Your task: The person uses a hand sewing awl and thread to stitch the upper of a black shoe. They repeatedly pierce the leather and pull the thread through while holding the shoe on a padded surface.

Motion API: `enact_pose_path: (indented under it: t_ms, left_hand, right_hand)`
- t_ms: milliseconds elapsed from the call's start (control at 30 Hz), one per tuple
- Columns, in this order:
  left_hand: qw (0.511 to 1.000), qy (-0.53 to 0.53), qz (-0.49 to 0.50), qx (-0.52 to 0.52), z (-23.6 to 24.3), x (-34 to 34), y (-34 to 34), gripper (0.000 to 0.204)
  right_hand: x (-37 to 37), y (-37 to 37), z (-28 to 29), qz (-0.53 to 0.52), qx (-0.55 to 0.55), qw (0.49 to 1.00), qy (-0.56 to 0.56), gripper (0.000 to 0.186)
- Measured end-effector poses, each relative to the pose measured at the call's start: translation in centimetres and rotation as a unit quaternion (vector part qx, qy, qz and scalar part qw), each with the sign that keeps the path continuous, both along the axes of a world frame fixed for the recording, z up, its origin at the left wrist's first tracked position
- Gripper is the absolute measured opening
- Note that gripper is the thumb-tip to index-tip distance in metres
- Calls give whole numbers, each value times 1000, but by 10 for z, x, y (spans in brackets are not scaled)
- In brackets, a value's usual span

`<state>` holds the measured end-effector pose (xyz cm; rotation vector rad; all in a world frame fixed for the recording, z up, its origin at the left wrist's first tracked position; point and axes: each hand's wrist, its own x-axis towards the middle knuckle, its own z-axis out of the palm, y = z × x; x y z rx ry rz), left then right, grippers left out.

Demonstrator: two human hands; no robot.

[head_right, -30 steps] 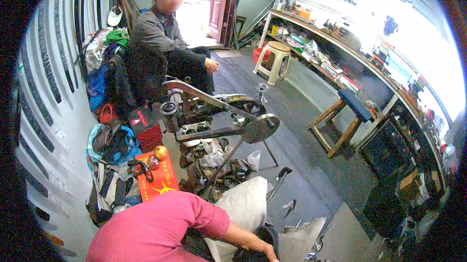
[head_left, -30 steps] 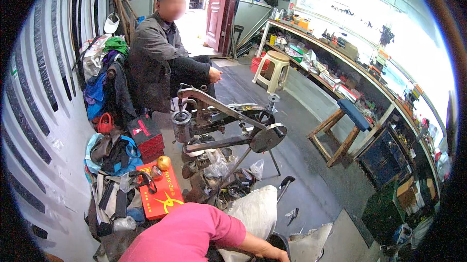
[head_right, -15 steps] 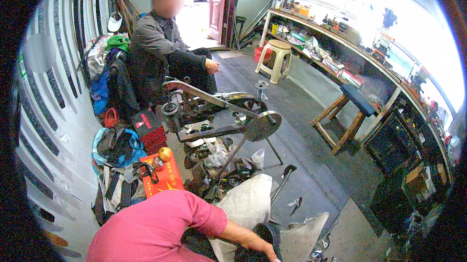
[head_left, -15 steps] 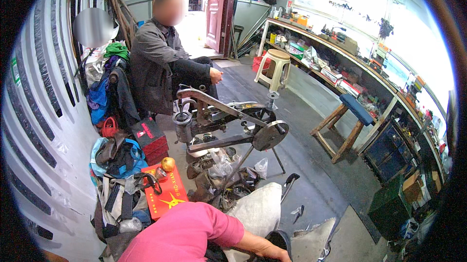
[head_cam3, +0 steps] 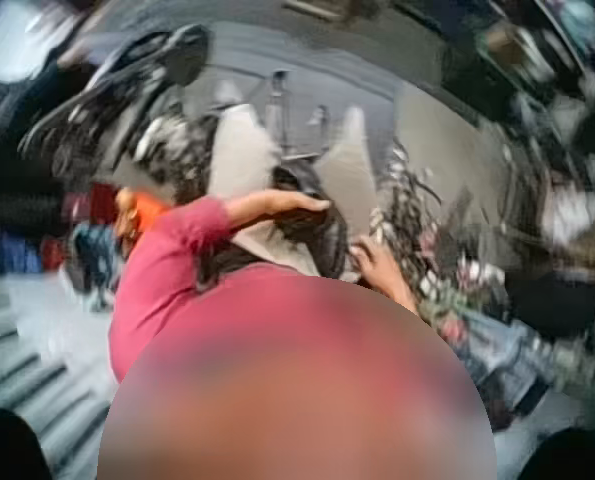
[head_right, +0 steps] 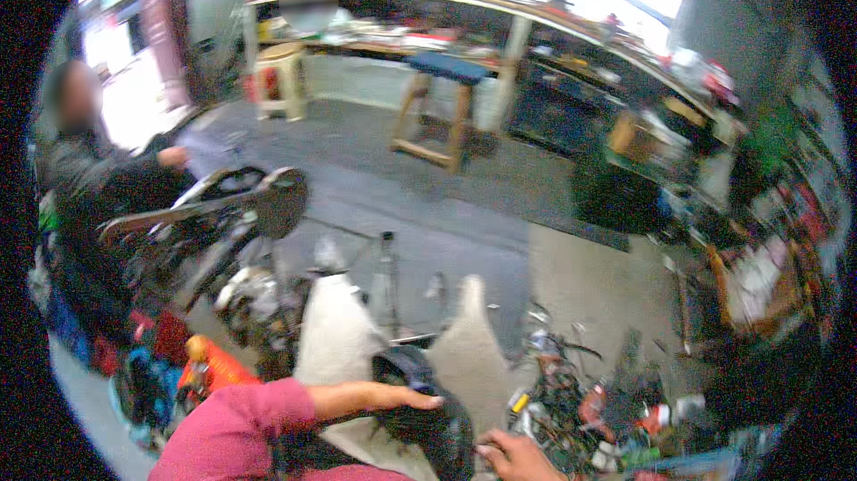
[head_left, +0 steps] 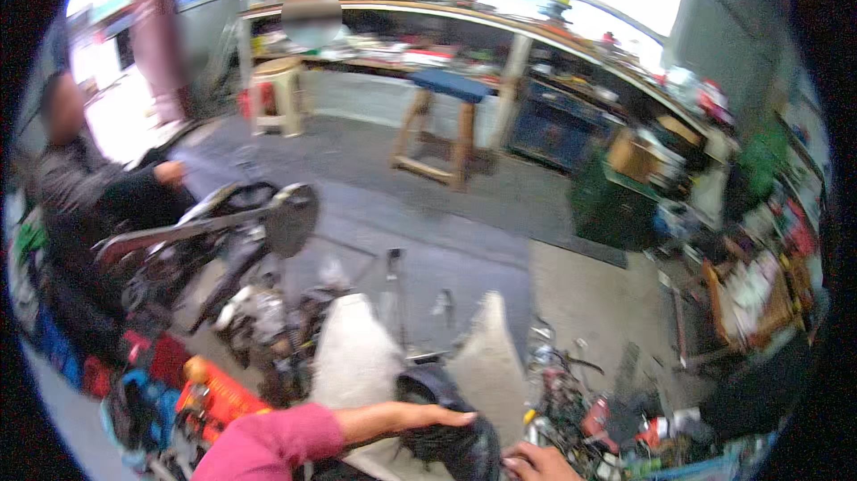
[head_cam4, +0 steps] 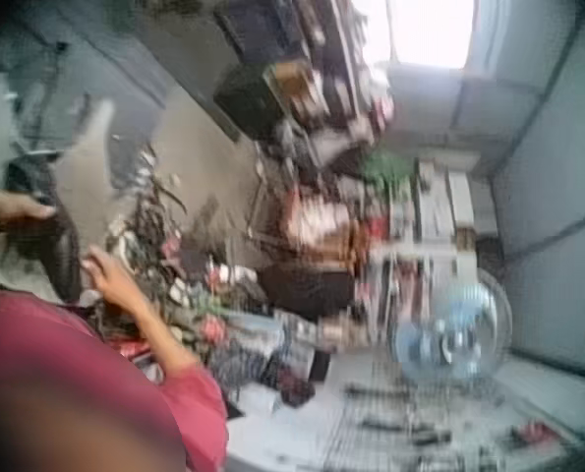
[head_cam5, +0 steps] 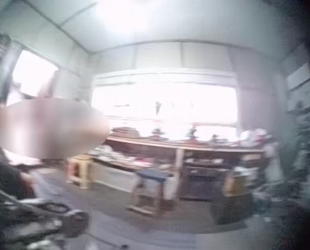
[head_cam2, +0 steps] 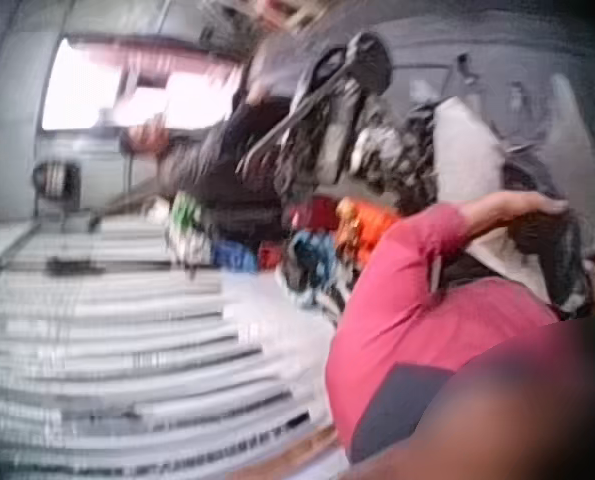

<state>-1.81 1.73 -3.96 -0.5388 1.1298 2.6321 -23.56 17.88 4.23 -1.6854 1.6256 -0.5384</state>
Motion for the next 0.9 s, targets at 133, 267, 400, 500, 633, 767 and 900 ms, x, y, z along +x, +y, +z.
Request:
enact_pose_path:
  t_ms: [133, 267, 400, 500, 633, 767, 900]
  left_hand:
    - [995, -96, 22, -21, 9, 2, 2, 73]
    - [998, -49, 44, 21, -7, 0, 8, 77]
    - [995, -83, 58, -7, -27, -2, 4, 79]
    - [995, -77, 57, 20, -29, -2, 5, 77]
    - [997, -46, 43, 51, -22, -3, 5, 68]
    - [996, -77, 43, 22, -13, -1, 7, 65]
    - [994, -81, 68, 19, -7, 4, 9, 58]
  right_hand:
    - [-7, -14, 9, 6, 167, 976, -143, 18]
    - [-2, -17, -4, -57, 227, 936, -264, 16]
    - [-3, -16, -19, -70, 261, 925, -268, 17]
    - [-5, -13, -28, -83, 245, 927, -271, 15]
    - [-3, -12, -29, -99, 197, 953, -209, 18]
    - [-7, -9, -25, -68, 112, 990, -57, 30]
    - [-25, 5, -45, -105, 74, 990, 51, 41]
